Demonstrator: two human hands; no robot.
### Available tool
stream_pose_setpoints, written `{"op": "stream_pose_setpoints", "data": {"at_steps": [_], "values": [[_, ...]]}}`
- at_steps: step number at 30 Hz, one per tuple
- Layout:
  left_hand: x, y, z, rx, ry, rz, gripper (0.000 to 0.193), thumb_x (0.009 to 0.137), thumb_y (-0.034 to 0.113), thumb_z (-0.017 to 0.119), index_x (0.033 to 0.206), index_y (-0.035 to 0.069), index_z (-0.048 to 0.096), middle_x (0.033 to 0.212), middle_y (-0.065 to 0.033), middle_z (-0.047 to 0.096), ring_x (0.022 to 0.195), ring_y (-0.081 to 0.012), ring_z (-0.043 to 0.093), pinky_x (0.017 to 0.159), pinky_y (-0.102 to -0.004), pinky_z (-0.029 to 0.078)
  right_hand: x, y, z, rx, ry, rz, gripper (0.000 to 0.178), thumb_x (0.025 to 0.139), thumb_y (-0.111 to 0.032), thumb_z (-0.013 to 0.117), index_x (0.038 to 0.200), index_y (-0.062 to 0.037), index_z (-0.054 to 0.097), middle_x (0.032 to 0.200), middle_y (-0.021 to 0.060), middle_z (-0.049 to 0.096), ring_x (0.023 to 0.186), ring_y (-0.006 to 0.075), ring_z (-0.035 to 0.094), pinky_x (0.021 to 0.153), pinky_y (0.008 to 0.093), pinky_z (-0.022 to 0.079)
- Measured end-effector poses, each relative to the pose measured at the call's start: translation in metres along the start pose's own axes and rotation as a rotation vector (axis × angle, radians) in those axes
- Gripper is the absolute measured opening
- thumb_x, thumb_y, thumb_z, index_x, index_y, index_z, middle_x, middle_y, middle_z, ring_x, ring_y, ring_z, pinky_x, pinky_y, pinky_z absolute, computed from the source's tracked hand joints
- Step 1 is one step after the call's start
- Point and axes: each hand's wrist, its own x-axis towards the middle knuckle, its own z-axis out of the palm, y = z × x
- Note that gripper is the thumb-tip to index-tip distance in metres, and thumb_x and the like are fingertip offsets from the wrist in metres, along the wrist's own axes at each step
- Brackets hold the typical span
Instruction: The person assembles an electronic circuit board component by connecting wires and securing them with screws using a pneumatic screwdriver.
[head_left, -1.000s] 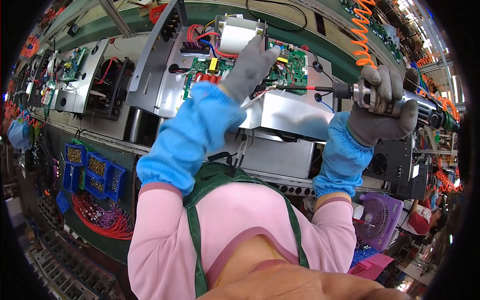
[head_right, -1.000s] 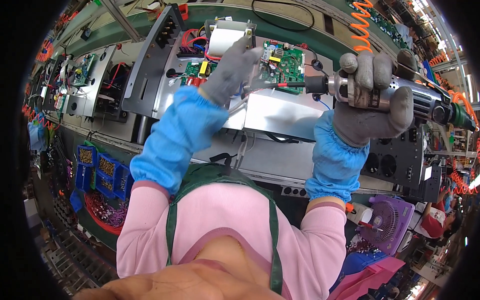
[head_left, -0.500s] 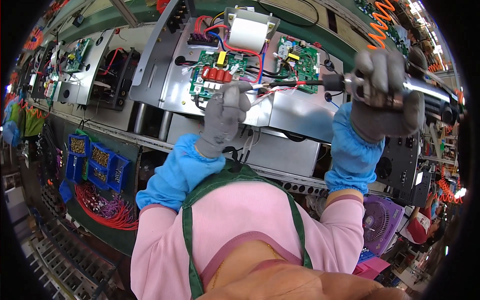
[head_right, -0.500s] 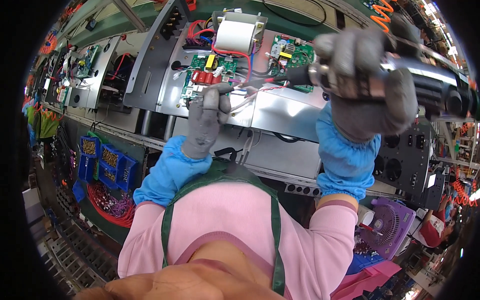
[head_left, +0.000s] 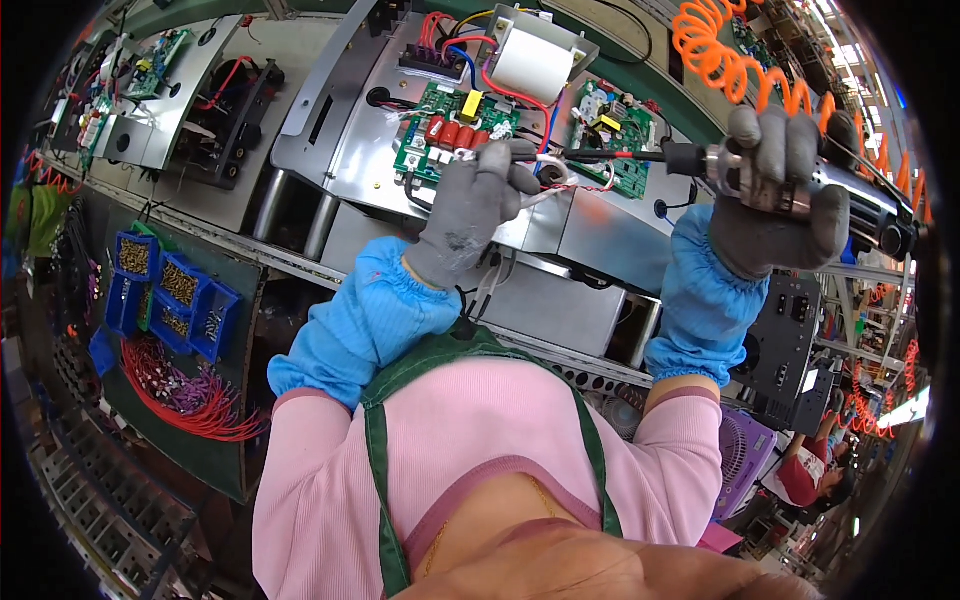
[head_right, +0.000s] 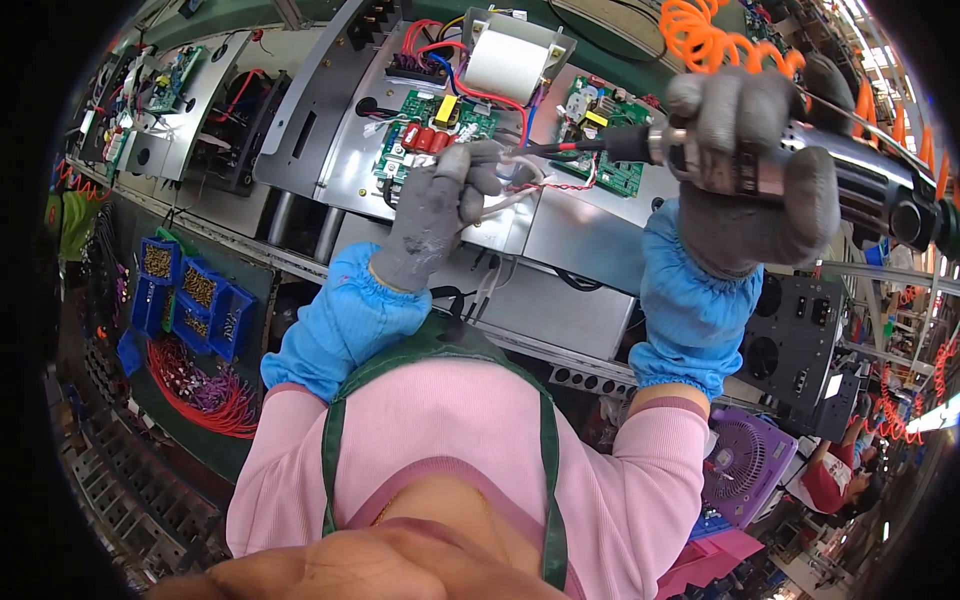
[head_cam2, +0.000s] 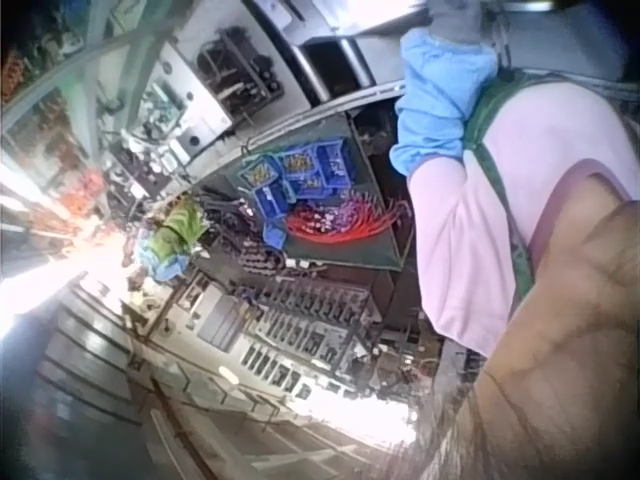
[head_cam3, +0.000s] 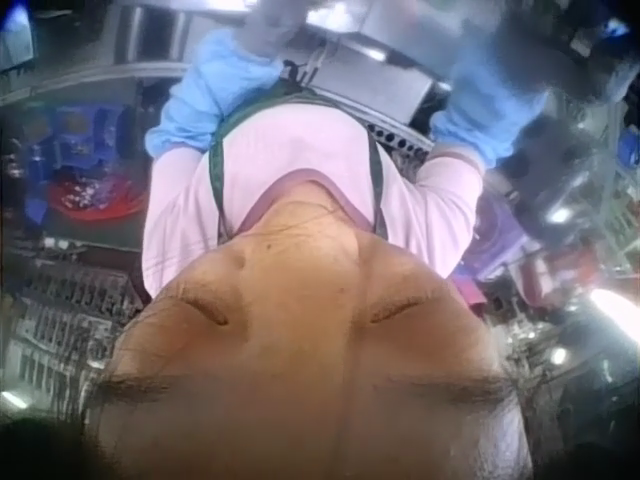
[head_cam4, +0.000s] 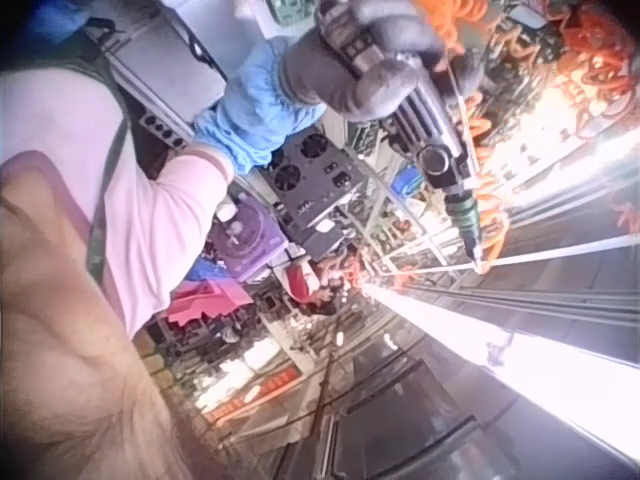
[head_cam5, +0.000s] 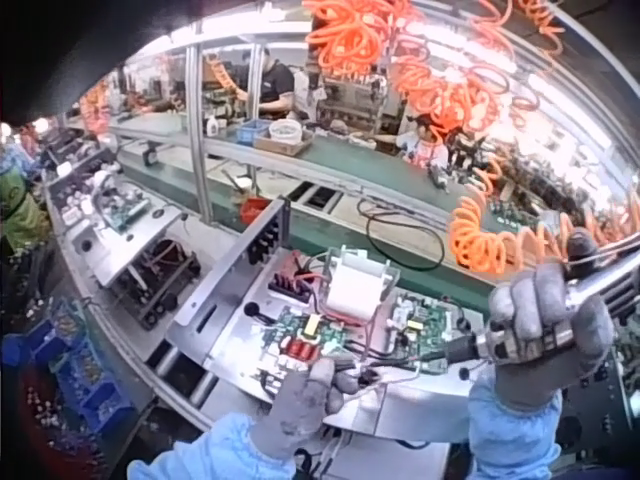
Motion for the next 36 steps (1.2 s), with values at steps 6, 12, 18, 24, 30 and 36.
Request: {"op": "stream_pose_setpoints", "data": {"at_steps": [6, 12, 18, 24, 30, 36], "values": [[0.007, -0.032, 0.026, 0.185, -0.046, -0.158, 0.035, 0.096, 0.033, 0.044, 0.091, 0.003, 0.061, 0.062, -0.0012, 0.056, 0.051, -0.0061, 0.051, 0.046, -0.0223, 0.041, 0.002, 0.012, 0.001, 0.173, 0.041, -0.258, 0.048, 0.081, -0.030, 0.054, 0.124, -0.0118, 0.048, 0.061, -0.0015, 0.040, 0.054, 0.0122, 0.041, 0.076, 0.0344, 0.037], [0.002, -0.042, 0.019, 0.079, -0.089, -0.190, 0.046, 0.094, 0.045, 0.043, 0.108, 0.004, 0.058, 0.065, 0.0028, 0.049, 0.052, -0.0038, 0.042, 0.046, -0.0201, 0.039, 0.007, 0.046, 0.015, 0.017, -0.112, -0.106, 0.046, 0.085, -0.021, 0.050, 0.129, -0.0088, 0.044, 0.060, -0.0043, 0.041, 0.052, 0.0090, 0.045, 0.070, 0.0314, 0.038], [0.001, -0.039, 0.022, 0.061, -0.118, -0.189, 0.038, 0.096, 0.041, 0.041, 0.101, 0.006, 0.056, 0.063, 0.0035, 0.047, 0.051, -0.0039, 0.042, 0.045, -0.0193, 0.037, 0.000, 0.063, 0.015, 0.081, -0.110, -0.083, 0.049, 0.080, -0.009, 0.049, 0.128, -0.0019, 0.039, 0.076, 0.0095, 0.054, 0.068, 0.0227, 0.056, 0.081, 0.0464, 0.049], [-0.002, -0.042, 0.020, -0.033, -0.076, -0.271, 0.029, 0.097, 0.035, 0.040, 0.091, 0.010, 0.054, 0.061, 0.0039, 0.046, 0.049, -0.0040, 0.043, 0.043, -0.0184, 0.035, -0.004, 0.078, 0.028, -0.130, -0.142, -0.076, 0.054, 0.079, -0.005, 0.052, 0.131, -0.0066, 0.036, 0.066, 0.0064, 0.050, 0.058, 0.0198, 0.054, 0.069, 0.0432, 0.051], [0.000, -0.048, 0.024, -0.519, 0.052, -0.439, 0.023, 0.096, 0.030, 0.041, 0.084, 0.013, 0.051, 0.061, 0.0037, 0.048, 0.042, -0.0045, 0.039, 0.035, -0.0204, 0.028, -0.008, 0.095, 0.033, -0.227, -0.213, -0.043, 0.051, 0.084, -0.013, 0.058, 0.130, -0.0074, 0.037, 0.071, 0.0077, 0.054, 0.066, 0.0230, 0.059, 0.078, 0.0488, 0.049], [-0.003, -0.069, 0.010, -0.133, 0.035, 0.016, 0.021, 0.096, 0.029, 0.042, 0.091, 0.012, 0.052, 0.062, 0.0031, 0.051, 0.042, -0.0062, 0.043, 0.036, -0.0213, 0.030, -0.009, 0.100, 0.036, -0.426, -0.149, 0.051, 0.054, 0.081, -0.013, 0.060, 0.128, -0.0038, 0.037, 0.075, 0.0099, 0.055, 0.068, 0.0243, 0.059, 0.077, 0.0478, 0.050]]}}
